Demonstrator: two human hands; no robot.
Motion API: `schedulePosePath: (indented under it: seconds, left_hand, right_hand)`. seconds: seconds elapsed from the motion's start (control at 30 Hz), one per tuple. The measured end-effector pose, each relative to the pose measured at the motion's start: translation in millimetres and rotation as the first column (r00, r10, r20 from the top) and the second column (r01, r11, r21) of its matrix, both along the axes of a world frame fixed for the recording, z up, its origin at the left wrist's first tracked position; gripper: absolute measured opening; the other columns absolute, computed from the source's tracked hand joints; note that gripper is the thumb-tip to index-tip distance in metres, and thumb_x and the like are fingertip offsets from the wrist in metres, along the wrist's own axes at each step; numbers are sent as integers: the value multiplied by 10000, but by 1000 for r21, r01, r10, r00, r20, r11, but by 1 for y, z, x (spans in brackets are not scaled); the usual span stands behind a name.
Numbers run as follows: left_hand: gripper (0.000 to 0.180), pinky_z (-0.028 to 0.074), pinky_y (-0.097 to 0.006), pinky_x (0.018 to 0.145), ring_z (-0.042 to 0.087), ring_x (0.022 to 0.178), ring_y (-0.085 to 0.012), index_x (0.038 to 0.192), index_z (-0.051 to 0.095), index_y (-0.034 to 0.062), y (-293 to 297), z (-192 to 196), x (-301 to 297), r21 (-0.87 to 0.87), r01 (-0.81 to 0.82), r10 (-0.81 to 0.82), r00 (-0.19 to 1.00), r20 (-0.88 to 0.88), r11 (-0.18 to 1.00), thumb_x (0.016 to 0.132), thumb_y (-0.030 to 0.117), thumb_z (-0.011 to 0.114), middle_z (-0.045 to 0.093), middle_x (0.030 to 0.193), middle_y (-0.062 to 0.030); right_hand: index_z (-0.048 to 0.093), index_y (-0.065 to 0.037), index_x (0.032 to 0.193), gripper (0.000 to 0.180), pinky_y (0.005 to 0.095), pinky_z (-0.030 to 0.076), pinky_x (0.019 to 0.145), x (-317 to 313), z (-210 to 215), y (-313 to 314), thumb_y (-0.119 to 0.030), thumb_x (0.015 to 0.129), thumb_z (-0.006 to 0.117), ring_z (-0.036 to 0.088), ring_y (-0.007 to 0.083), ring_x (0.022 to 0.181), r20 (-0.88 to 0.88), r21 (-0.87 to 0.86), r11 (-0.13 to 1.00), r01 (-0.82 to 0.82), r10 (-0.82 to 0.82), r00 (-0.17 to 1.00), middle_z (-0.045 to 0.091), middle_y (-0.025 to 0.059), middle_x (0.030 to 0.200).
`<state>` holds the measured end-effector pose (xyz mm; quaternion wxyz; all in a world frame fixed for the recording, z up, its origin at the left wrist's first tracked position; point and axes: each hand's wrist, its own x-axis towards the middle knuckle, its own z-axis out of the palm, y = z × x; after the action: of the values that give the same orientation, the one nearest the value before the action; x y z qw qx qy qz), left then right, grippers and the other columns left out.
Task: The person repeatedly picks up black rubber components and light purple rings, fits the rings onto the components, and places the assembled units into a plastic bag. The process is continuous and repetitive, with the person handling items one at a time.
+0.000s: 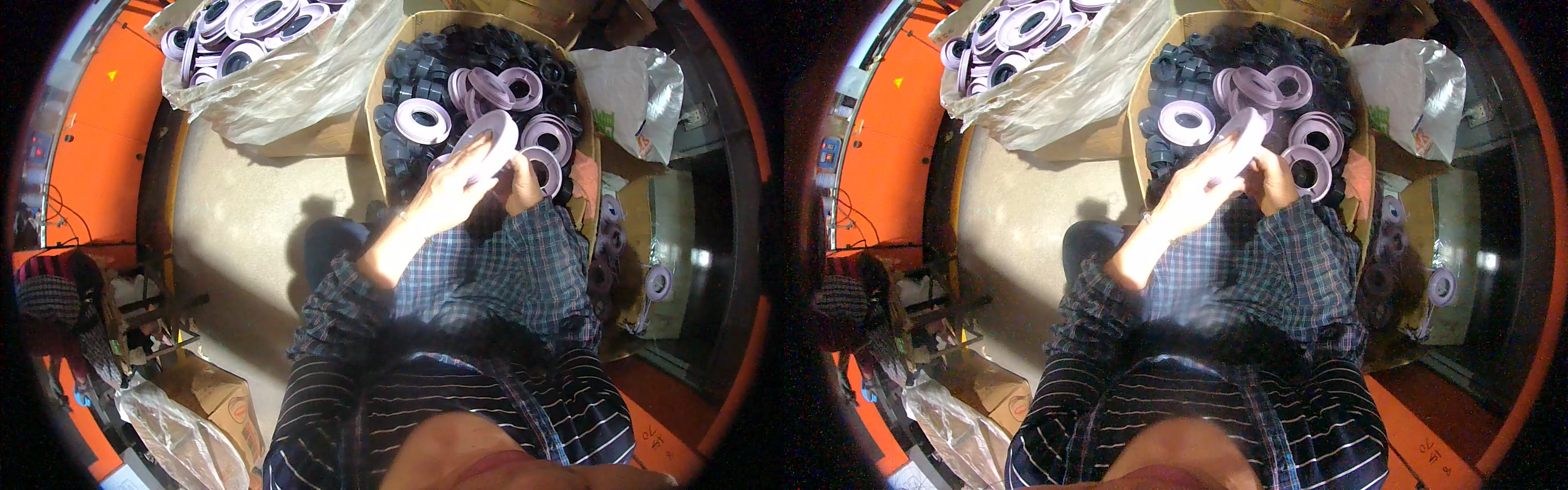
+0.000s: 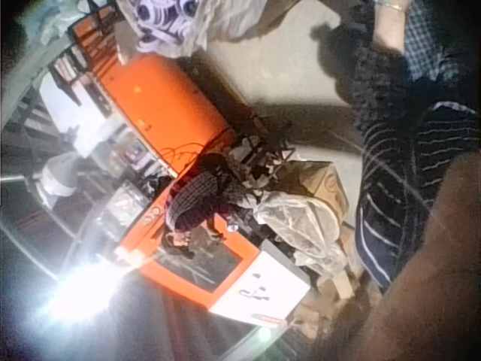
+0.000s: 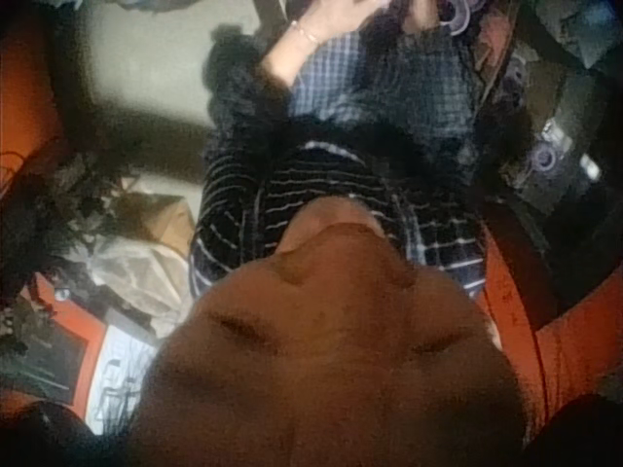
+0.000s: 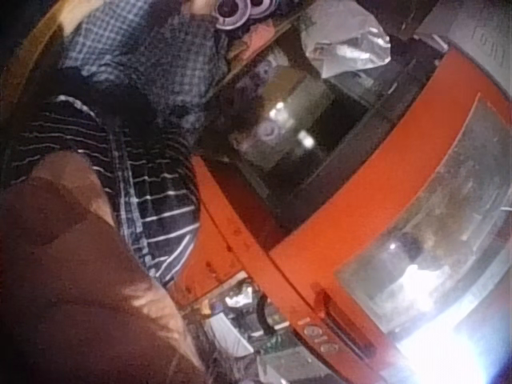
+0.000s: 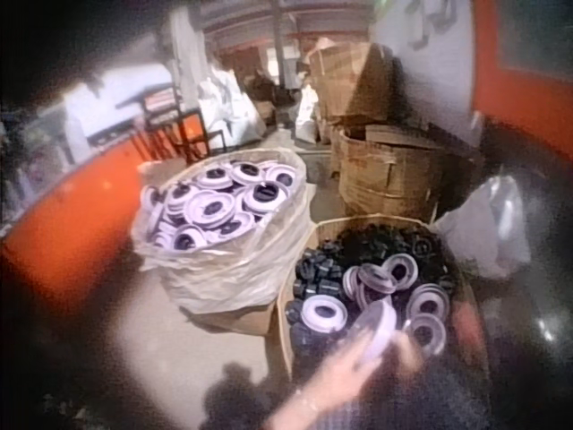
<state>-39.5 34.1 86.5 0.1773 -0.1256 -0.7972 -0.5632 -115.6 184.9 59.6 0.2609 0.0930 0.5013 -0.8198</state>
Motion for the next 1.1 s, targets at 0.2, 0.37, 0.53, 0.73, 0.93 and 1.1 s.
schedulePosePath:
  seconds: [0.2,0.37,0.53,0.73,0.93,1.1]
  left_hand:
    - [505,505,-359,935,650,1074,-241,1384,501,15,-5,-4,-4,325,-114,-1,943,332,939,934,185,653,660,1175,-176]
    - [494,499,-328,921,639,1060,-190,1359,516,2,-5,-9,-3,321,-125,14,945,327,939,925,174,677,669,1153,-154]
    - [522,460,-382,1041,563,1255,-331,1388,488,1,2,-4,-5,-105,-23,9,991,-131,994,911,121,663,547,1374,-221]
    - [474,508,-331,907,633,1068,-194,1365,507,-4,-9,5,0,383,-136,-38,909,414,913,948,177,643,660,1160,-138]
    - [516,383,-412,1120,482,1344,-313,1386,504,11,1,0,0,34,36,-37,999,27,999,906,116,659,487,1445,-214]
    - [489,484,-328,951,614,1076,-161,1368,508,-12,-5,-3,-3,435,-168,19,945,327,884,934,156,656,656,1181,-114]
  right_hand:
    - [454,-6,1413,613,287,523,791,4,7,-3,-235,907,713,629,140,936,-561,477,879,11,295,773,660,78,1052]
    - [515,5,1295,571,278,518,801,1,-5,0,-188,830,786,624,143,944,-754,538,823,181,374,540,657,89,1041]
    - [493,-50,1349,519,321,525,758,-6,-15,6,-421,987,515,633,197,916,-52,-23,998,-63,62,997,623,112,1149]
    - [479,-21,1370,649,282,535,738,1,-1,0,-190,824,786,635,149,852,-776,482,855,192,315,547,645,96,1136]
    - [565,-79,1226,603,272,512,529,3,-3,-4,-611,989,411,656,145,681,-87,10,999,-33,33,996,673,44,909]
    - [564,-35,1251,468,277,518,679,-11,-15,4,-344,916,672,625,137,810,-755,455,867,201,256,604,664,89,1036]
